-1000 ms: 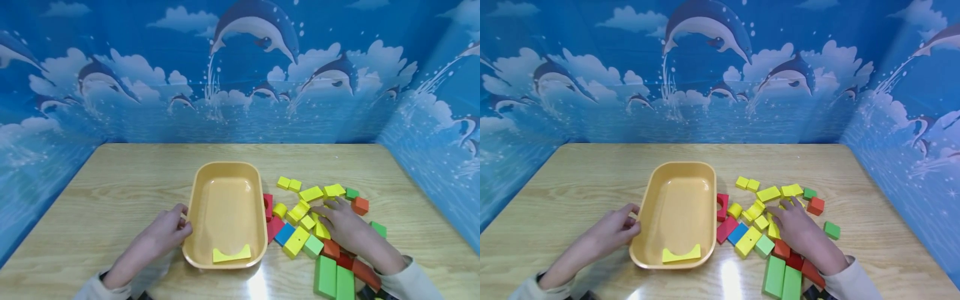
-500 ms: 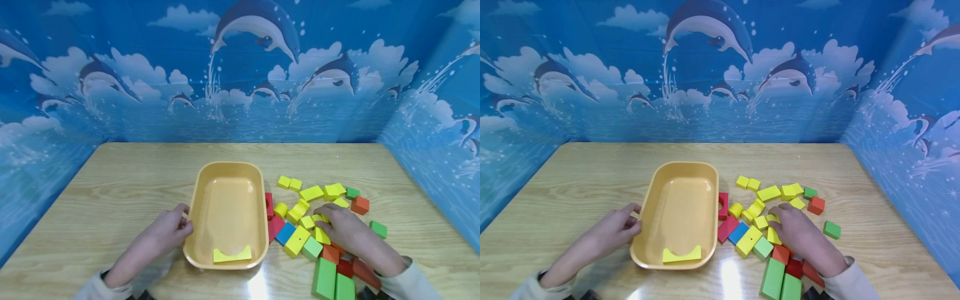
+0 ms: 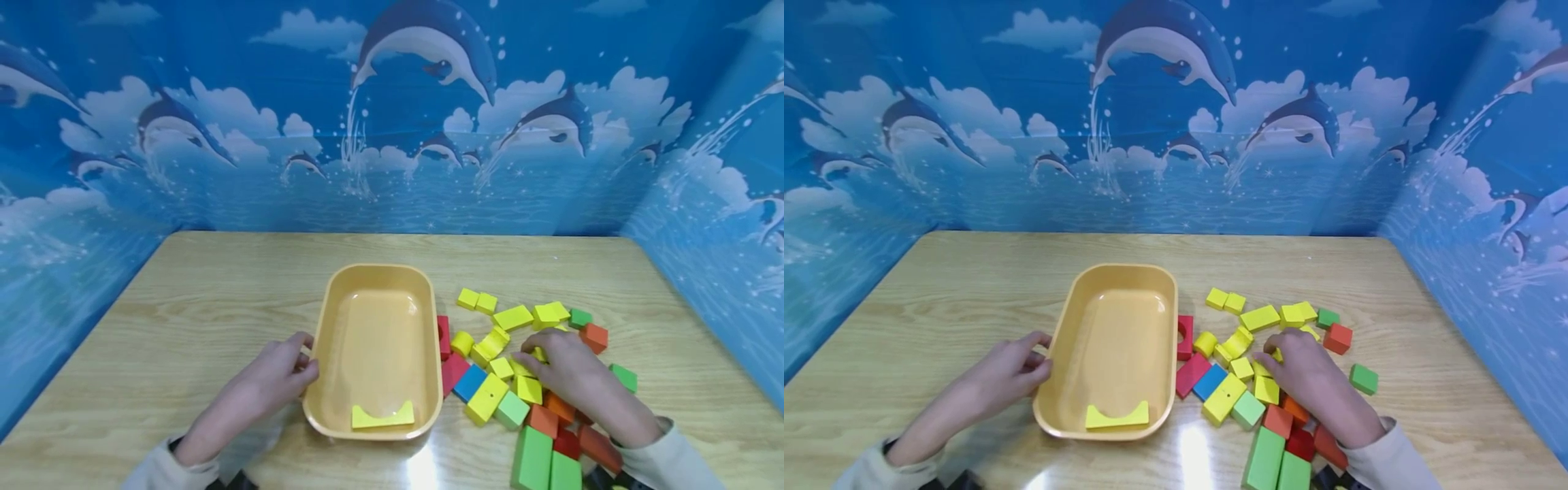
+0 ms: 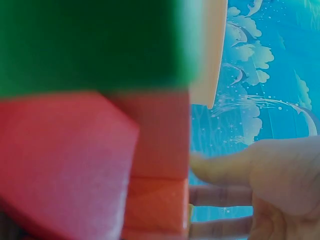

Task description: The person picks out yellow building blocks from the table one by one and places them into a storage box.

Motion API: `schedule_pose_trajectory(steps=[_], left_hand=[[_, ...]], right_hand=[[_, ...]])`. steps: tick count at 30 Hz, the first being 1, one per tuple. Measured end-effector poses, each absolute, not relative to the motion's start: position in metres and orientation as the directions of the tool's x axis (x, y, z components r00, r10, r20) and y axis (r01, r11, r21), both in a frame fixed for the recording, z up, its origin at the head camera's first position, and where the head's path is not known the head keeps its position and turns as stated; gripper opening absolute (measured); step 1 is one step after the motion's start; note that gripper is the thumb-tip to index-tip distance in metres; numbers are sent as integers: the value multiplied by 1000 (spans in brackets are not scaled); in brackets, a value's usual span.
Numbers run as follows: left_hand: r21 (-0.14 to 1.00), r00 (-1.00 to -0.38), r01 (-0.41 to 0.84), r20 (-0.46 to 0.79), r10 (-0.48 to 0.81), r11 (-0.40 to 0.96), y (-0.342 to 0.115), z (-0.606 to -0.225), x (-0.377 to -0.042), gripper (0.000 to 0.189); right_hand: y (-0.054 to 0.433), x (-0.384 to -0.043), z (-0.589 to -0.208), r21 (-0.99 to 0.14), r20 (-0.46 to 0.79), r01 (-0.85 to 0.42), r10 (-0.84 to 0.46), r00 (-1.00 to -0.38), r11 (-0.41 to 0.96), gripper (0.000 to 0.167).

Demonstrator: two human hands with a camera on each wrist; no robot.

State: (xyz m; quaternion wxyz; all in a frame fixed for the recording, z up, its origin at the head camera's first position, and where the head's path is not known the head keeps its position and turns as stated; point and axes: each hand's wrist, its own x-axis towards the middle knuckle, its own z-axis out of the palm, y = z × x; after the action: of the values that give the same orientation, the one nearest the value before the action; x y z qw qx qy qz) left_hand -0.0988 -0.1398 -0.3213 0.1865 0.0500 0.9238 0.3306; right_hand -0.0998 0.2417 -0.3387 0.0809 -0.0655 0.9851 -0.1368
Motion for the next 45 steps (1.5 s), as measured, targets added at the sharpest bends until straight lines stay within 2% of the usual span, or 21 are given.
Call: schedule_pose_trajectory(steps=[3, 6, 11, 20, 24, 29, 33, 41, 45], left_hand=[[627, -924, -37, -318, 212, 778, -139, -321, -99, 38], [622, -925, -35, -316, 210, 782, -139, -320, -99, 38], [615, -924, -46, -326, 201, 787, -138, -319, -98, 37], [628, -931, -35, -304, 203, 778, -138, -321, -97, 39], [632, -929, -35, -307, 208, 774, -138, -321, -97, 42], [656, -926, -4, -288, 244, 755, -139, -324, -95, 40], [718, -919, 12, -266, 290, 696, -141, -327, -92, 35], [793, -906, 31, -235, 352, 609, -144, -330, -90, 33], [792, -904, 63, -213, 371, 608, -144, -331, -89, 35]], right_hand=[[243, -98, -339, -286, -21, -178, -192, -981, 942, 9], [244, -96, -337, -298, 59, -221, -213, -975, 929, 17], [240, -94, -331, -323, 93, -244, -225, -970, 915, 31], [209, -87, -311, -369, 224, -369, -303, -926, 853, 38], [188, -84, -304, -393, 299, -461, -363, -882, 796, 41], [160, -84, -305, -397, 429, -642, -485, -762, 657, 43], [134, -83, -307, -378, 428, -714, -572, -699, 589, 38], [88, -86, -325, -400, 219, -690, -668, -711, 603, 31], [72, -87, -336, -379, 188, -715, -708, -681, 587, 30]])
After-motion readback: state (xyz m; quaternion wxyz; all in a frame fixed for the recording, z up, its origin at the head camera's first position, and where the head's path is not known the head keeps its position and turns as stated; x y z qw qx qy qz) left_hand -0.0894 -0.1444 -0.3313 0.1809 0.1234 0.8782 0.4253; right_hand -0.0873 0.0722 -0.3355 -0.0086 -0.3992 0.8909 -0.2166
